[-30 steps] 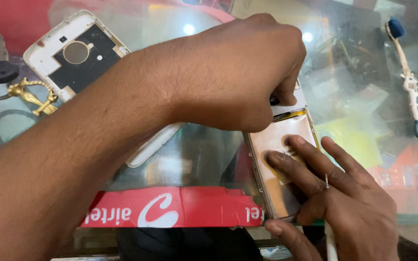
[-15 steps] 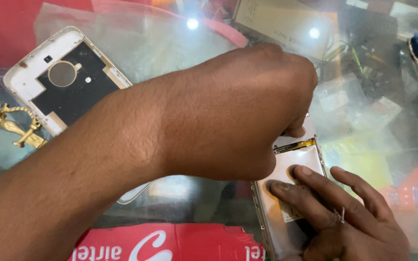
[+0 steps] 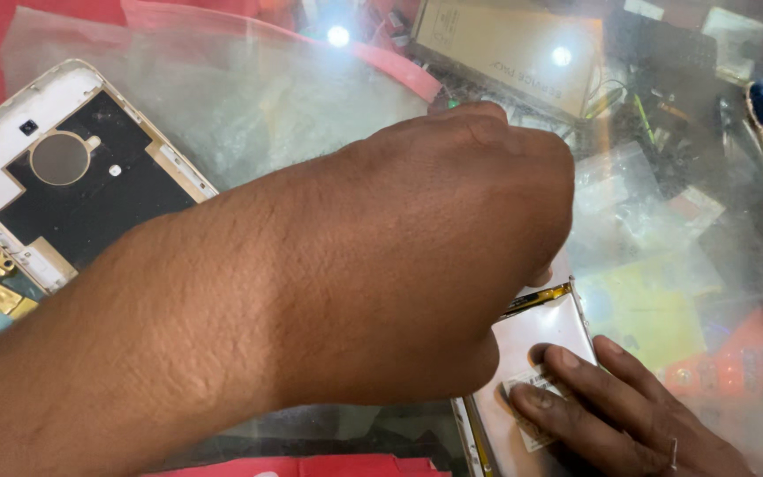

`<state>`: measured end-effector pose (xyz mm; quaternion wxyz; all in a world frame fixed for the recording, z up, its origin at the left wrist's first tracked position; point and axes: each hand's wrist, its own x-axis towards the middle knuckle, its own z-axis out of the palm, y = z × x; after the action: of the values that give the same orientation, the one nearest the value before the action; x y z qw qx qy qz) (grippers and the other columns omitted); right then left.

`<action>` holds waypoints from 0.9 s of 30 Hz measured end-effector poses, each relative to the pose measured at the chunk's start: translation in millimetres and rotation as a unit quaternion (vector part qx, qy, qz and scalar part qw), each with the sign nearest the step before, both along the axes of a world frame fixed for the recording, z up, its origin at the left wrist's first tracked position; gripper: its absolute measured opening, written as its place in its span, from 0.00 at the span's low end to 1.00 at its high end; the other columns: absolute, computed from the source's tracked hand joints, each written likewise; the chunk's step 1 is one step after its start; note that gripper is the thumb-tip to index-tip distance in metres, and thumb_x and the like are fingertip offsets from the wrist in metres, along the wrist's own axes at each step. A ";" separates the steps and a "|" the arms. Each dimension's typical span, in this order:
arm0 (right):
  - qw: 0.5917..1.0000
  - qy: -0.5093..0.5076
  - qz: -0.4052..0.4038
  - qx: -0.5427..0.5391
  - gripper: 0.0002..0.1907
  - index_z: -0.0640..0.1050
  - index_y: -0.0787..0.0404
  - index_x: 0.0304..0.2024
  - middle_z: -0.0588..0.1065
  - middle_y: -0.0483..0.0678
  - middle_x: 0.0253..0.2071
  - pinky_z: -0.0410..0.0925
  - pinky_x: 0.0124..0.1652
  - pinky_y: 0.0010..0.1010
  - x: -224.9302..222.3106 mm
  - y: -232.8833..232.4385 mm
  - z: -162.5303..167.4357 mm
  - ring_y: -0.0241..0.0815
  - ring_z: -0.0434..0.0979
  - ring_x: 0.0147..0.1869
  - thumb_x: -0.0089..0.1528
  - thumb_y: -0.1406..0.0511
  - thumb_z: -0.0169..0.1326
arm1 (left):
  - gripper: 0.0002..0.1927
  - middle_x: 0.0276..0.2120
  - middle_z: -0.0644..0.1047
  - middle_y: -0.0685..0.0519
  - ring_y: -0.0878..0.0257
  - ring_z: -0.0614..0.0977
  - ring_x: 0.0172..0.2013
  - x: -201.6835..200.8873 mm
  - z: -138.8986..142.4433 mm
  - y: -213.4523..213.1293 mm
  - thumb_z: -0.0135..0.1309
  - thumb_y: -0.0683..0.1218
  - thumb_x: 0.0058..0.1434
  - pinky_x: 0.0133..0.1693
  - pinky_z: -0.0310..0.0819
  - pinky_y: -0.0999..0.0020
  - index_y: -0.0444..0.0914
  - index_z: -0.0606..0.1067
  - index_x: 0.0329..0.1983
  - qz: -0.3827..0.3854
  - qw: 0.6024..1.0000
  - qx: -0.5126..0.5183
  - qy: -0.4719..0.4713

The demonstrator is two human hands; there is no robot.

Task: The person removes the old battery from a disassembled smartphone and installs a new one. They align the new battery, press it into place, and use a screwdriver to secure internal components.

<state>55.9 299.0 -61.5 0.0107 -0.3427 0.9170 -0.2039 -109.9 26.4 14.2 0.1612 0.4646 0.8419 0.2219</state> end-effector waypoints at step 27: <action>0.996 -0.005 0.078 0.032 0.22 0.70 0.46 0.65 0.69 0.33 0.69 0.53 0.74 0.48 4.7 30.7 -19.0 0.37 0.61 0.77 0.69 0.54 0.44 | 0.09 0.36 0.78 0.46 0.46 0.80 0.44 11.8 -14.9 7.1 0.63 0.41 0.38 0.40 0.76 0.53 0.37 0.78 0.25 0.066 0.983 0.167 0.038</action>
<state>60.6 329.7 -80.4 0.0425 -0.4116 0.8934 -0.1747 -98.1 33.5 -0.7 0.0343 0.4362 0.8273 0.3522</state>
